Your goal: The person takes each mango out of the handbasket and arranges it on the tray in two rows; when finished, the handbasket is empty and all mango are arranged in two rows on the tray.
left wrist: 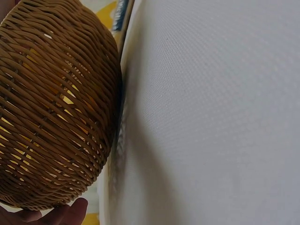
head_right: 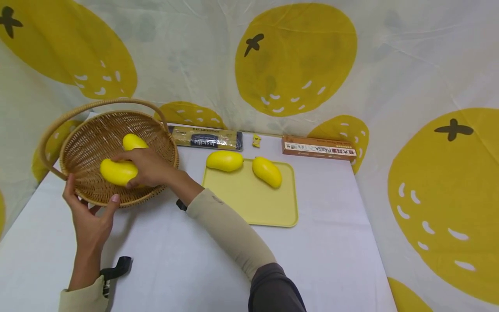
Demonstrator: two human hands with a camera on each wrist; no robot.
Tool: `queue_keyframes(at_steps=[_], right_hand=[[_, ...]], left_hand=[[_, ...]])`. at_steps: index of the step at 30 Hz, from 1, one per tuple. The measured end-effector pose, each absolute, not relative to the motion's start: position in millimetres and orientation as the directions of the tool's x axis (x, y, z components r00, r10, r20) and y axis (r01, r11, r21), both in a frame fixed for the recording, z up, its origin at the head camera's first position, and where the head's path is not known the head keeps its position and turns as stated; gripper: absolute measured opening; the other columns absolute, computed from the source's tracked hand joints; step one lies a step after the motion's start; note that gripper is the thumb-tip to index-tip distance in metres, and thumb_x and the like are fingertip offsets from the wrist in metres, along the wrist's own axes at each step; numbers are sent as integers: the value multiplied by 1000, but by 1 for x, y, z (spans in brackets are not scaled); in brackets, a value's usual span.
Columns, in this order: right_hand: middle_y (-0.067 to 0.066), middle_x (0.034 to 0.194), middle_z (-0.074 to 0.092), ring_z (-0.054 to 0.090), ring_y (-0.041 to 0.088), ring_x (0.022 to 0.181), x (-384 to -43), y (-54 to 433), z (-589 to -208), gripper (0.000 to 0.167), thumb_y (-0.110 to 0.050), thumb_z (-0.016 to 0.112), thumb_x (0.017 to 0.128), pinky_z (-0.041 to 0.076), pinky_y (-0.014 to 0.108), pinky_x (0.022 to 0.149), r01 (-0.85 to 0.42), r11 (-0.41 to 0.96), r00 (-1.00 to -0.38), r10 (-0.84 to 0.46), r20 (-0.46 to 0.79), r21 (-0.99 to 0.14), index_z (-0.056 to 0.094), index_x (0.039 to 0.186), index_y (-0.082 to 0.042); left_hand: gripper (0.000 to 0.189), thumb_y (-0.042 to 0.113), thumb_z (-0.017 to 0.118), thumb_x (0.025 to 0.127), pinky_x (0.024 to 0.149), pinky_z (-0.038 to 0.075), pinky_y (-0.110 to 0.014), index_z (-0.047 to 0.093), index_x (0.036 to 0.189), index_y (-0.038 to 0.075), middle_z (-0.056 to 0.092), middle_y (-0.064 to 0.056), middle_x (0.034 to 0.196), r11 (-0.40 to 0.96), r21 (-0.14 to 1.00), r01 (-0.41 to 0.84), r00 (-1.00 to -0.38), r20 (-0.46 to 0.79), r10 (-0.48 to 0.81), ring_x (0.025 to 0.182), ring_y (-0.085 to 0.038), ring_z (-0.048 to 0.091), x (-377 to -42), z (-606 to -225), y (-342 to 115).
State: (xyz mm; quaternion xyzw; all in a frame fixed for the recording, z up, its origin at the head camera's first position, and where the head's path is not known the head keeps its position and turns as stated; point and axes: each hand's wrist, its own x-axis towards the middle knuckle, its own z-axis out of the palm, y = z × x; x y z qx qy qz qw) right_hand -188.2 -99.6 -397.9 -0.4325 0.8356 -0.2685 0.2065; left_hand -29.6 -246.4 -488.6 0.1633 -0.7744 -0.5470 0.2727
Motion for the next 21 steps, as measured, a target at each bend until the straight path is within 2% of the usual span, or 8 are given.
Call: queue_keyframes(at_steps=[4,11,16,21], right_hand=[[-12,157,57,52,6,134,-188,-89,-393,75,-27,89,87,41,18,104,-577,453,-562,-824,-71,-680,56,155,-29],[-7,153,60,55,6,129,-183,-66,-382,74,-28,90,87,43,17,100,-559,413,-606,-795,14,-719,58,154,-30],[-7,153,61,56,6,127,-177,-51,-375,72,-27,90,86,48,21,104,-540,381,-628,-776,58,-750,60,152,-29],[-5,154,60,56,7,133,-171,-33,-370,70,-21,90,86,48,19,106,-519,307,-629,-769,113,-798,62,150,-26]], left_hand=[[108,17,81,84,121,41,-47,16,169,29,21,6,175,350,936,42,-798,242,-552,155,-29,36,-29,-488,-246],[108,18,81,84,121,40,-45,17,169,29,21,7,175,355,933,51,-797,252,-549,155,-29,35,-30,-488,-247],[109,17,82,83,122,40,-47,16,169,29,22,7,174,361,932,45,-797,251,-549,155,-29,36,-29,-487,-246],[108,18,82,84,121,40,-44,17,169,30,22,7,175,365,930,34,-795,246,-554,154,-28,36,-29,-488,-246]])
